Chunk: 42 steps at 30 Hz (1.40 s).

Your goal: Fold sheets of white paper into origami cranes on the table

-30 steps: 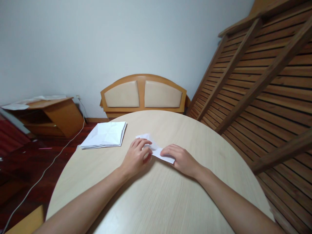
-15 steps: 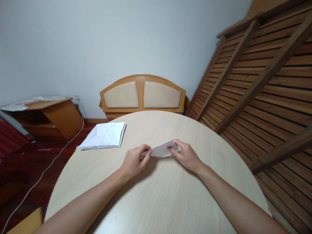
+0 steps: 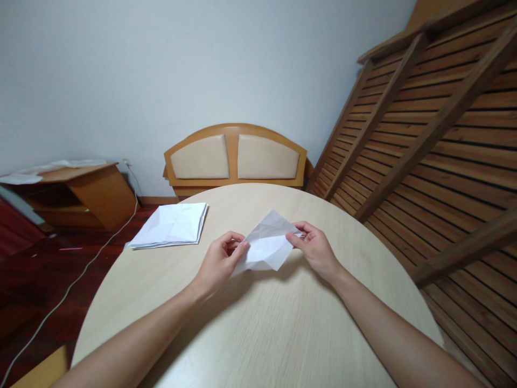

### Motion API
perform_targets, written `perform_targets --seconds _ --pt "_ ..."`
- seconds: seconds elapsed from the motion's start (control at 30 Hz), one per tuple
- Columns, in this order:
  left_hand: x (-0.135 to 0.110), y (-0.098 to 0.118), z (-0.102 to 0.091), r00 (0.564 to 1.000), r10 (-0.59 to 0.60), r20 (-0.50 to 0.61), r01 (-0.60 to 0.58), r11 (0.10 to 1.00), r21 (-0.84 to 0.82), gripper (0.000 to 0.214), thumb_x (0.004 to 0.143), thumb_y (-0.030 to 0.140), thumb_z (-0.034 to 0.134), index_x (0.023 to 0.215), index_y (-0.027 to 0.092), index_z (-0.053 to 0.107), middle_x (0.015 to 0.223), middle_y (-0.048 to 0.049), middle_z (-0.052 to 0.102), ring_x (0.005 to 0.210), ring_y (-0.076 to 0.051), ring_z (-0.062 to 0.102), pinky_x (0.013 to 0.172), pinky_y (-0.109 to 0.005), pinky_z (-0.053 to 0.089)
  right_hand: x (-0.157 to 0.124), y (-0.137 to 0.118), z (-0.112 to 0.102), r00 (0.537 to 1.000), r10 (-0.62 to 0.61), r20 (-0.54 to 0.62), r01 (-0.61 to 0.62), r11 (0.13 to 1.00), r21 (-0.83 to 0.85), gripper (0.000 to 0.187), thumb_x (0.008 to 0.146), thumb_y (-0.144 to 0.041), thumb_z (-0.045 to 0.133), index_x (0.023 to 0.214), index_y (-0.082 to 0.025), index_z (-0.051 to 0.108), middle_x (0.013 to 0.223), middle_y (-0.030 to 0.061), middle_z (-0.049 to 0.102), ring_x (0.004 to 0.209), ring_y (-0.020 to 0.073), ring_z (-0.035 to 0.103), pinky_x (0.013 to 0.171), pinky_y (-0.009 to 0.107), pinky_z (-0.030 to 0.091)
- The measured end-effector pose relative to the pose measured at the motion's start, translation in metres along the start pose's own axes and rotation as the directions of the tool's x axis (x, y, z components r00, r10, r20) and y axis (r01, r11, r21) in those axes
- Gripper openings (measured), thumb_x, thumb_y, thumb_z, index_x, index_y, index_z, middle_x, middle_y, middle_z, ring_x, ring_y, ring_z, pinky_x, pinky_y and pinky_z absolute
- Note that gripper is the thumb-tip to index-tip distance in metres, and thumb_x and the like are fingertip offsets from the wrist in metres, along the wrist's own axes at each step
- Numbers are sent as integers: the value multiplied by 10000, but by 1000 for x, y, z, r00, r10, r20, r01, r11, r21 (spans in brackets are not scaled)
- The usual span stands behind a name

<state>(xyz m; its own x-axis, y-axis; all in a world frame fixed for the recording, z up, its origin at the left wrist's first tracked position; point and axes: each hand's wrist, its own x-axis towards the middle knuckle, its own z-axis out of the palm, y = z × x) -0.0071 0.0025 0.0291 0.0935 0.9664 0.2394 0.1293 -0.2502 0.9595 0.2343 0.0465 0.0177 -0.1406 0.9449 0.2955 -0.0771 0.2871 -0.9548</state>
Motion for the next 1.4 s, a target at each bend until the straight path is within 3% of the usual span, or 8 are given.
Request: perform_targets --seconds 0.27,0.43,0.6,0.83,0.97,1.1,1.3,1.4 --pt "3 3 -6 997 -56 62 61 995 -81 438 771 525 737 964 160 593 586 61 530 507 -78 437 467 -177 284 0 -3 0 997 71 15 -72 994 82 306 731 -437 817 897 -203 712 841 30 727 690 167 676 637 317 591" --pt "5 -6 -10 990 -96 108 96 995 10 460 813 510 683 1087 143 649 677 -2 624 543 -107 485 478 -201 299 1 4 -4 988 110 110 -115 992 44 268 761 -391 778 960 -213 754 899 39 750 753 170 690 747 346 590" --pt "6 -14 -12 990 -30 140 21 997 68 333 857 383 621 1072 153 729 849 -74 708 660 -142 551 556 -234 361 0 12 -7 967 171 188 -171 985 -12 259 768 -374 739 972 -223 794 982 66 768 855 199 698 828 385 569" --pt "7 -20 -9 984 -77 162 65 995 77 362 860 390 608 1094 156 756 893 -96 724 702 -165 574 596 -256 396 -2 12 -7 950 193 247 -187 981 -49 298 798 -390 727 1022 -200 776 970 71 757 852 189 685 825 356 540" --pt "7 -17 -5 983 -79 165 75 997 31 467 867 427 632 1218 121 665 745 -51 670 629 -137 543 560 -234 381 -2 9 -4 948 170 270 -160 985 -60 364 821 -443 728 1055 -164 715 949 77 746 836 187 679 788 327 519" --pt "4 -13 -4 990 -51 134 47 998 36 589 910 403 608 1431 159 478 634 31 585 546 -105 460 499 -203 301 -4 6 -1 957 155 244 -159 987 -3 541 830 -455 734 1271 -226 520 884 34 745 812 189 694 776 335 517" --pt "3 -15 -5 993 73 89 -86 984 154 308 925 344 568 1134 189 734 1090 -110 742 907 -195 640 732 -294 489 -4 5 -3 987 65 147 -62 998 -30 331 846 -481 701 1029 -240 565 765 -10 691 719 163 655 722 315 508" --pt "3 -16 -4 994 62 89 -78 979 190 294 911 347 605 1123 195 741 1115 -108 745 934 -204 659 787 -315 508 -2 7 -4 992 21 127 -3 990 -138 290 805 -453 738 933 -203 666 818 17 680 727 154 627 701 303 500"
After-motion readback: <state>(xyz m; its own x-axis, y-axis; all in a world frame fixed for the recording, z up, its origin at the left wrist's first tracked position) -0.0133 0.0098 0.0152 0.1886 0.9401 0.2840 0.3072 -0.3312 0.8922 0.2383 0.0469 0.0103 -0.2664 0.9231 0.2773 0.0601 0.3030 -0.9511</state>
